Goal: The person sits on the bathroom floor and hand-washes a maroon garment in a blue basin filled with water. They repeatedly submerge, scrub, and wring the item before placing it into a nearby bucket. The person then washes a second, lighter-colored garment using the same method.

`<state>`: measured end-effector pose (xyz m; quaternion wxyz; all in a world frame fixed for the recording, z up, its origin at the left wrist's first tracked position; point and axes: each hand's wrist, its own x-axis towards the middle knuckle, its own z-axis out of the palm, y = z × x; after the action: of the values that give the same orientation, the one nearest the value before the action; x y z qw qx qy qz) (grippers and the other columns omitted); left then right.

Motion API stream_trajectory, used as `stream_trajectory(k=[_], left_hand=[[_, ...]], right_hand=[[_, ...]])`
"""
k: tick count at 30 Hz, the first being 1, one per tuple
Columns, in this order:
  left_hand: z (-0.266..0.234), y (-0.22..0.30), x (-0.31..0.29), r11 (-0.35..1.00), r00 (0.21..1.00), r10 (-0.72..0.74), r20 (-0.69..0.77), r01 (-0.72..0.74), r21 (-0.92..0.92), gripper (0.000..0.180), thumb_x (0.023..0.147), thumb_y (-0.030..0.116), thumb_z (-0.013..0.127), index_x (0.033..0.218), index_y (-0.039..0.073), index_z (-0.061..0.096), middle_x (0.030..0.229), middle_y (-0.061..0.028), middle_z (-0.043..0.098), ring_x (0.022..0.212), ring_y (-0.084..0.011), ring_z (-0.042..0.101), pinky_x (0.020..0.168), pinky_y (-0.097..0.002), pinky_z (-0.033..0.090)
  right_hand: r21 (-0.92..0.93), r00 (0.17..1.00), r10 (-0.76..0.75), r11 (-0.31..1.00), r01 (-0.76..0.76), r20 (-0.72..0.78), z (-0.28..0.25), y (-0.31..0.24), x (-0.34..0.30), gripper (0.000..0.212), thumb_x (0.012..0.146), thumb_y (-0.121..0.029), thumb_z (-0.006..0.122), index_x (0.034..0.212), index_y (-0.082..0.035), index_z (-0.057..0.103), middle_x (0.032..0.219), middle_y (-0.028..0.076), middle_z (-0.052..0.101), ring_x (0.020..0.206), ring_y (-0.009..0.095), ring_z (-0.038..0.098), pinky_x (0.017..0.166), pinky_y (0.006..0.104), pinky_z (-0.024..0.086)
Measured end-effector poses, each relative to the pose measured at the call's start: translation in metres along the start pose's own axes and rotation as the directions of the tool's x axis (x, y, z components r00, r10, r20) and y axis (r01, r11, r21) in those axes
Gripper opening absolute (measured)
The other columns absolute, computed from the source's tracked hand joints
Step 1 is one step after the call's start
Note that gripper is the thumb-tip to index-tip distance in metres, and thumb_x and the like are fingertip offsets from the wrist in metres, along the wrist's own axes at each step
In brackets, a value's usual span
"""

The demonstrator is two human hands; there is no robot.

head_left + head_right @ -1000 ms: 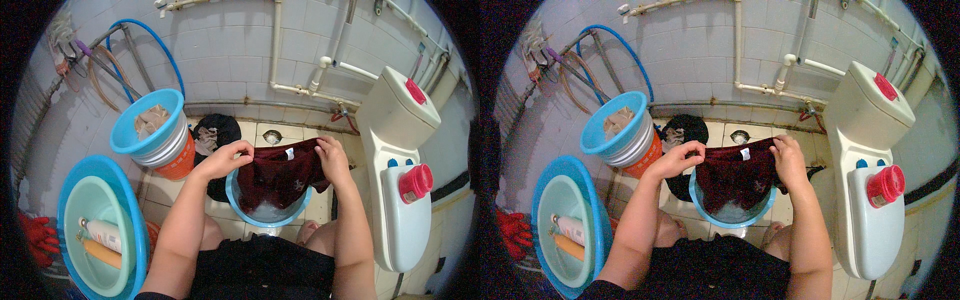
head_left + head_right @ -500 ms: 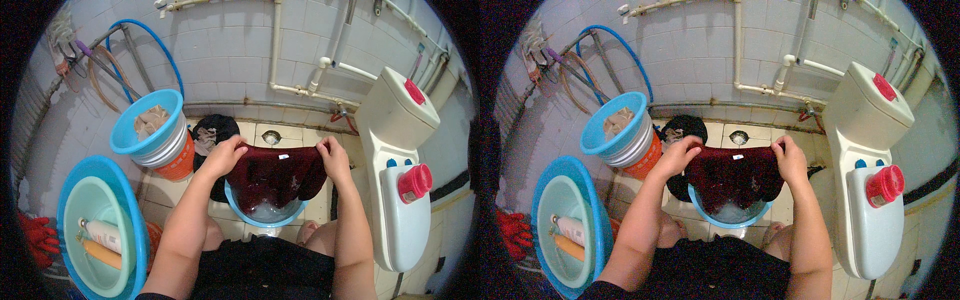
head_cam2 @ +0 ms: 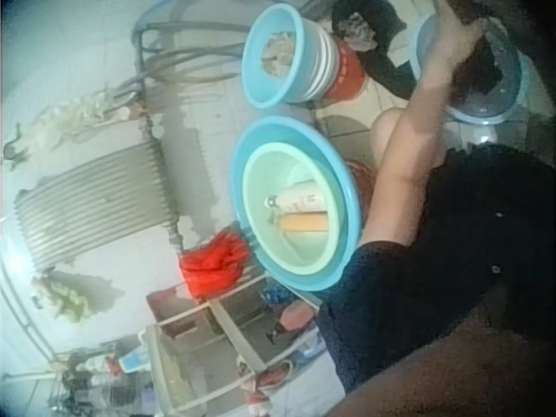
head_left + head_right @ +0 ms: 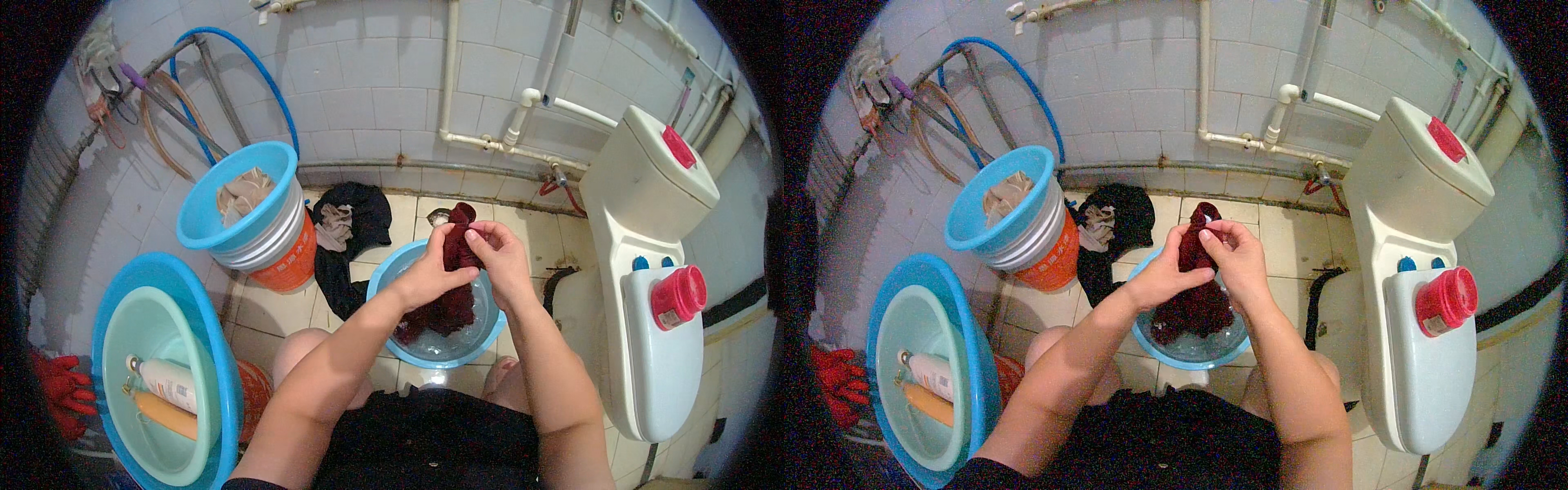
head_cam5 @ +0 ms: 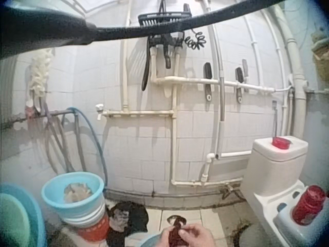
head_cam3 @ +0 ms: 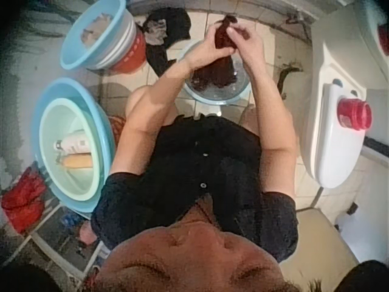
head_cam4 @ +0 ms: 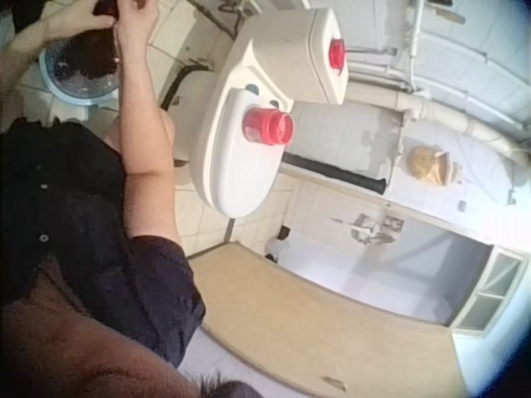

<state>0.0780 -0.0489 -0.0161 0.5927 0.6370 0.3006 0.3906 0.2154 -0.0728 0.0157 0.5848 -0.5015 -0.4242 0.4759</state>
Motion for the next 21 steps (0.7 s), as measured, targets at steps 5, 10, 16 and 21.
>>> stream_trajectory(k=[5,10,16,21], left_hand=[[-0.008,-0.006,0.009,0.994,0.987,0.046,-0.155,-0.06,-0.09,0.036,0.083,-0.001,0.055,0.116,0.002,0.043,0.106,-0.0075,0.056,0.099,-0.0146,0.054,0.086,-0.0286,0.044],[-0.015,0.016,0.005,0.948,0.992,0.037,-0.125,-0.075,-0.31,0.029,0.081,-0.005,0.055,0.109,0.003,0.049,0.104,-0.0057,0.056,0.097,-0.0127,0.055,0.085,-0.0272,0.045],[-0.015,0.027,0.003,0.928,0.985,0.15,0.082,-0.111,-0.356,0.033,0.083,-0.002,0.054,0.116,0.004,0.047,0.111,-0.005,0.053,0.104,-0.0138,0.052,0.092,-0.0282,0.042],[-0.039,-0.001,0.014,0.993,0.976,-0.025,-0.215,0.049,0.106,0.042,0.084,0.006,0.055,0.125,0.004,0.042,0.124,-0.0097,0.046,0.115,-0.0193,0.046,0.096,-0.0311,0.038]], right_hand=[[-0.209,0.987,-0.114,0.968,0.136,0.113,-0.01,0.007,0.004,0.049,0.078,-0.015,0.068,0.12,-0.002,0.047,0.106,0.007,0.056,0.1,0.016,0.052,0.087,0.0306,0.043],[-0.288,0.923,-0.183,0.914,0.287,0.339,-0.019,0.008,0.0,0.096,0.065,-0.02,0.078,0.14,-0.006,0.019,0.131,0.013,0.039,0.123,0.023,0.037,0.102,0.035,0.032],[-0.362,0.952,-0.16,0.898,0.25,0.261,0.002,0.003,-0.012,0.074,0.066,-0.008,0.075,0.129,-0.003,0.037,0.117,0.009,0.054,0.108,0.019,0.052,0.094,0.0304,0.041],[-0.467,1.0,-0.016,0.884,0.005,-0.021,-0.022,0.055,0.04,0.049,0.067,-0.005,0.072,0.112,-0.001,0.053,0.099,0.011,0.064,0.092,0.019,0.061,0.082,0.0307,0.047]])
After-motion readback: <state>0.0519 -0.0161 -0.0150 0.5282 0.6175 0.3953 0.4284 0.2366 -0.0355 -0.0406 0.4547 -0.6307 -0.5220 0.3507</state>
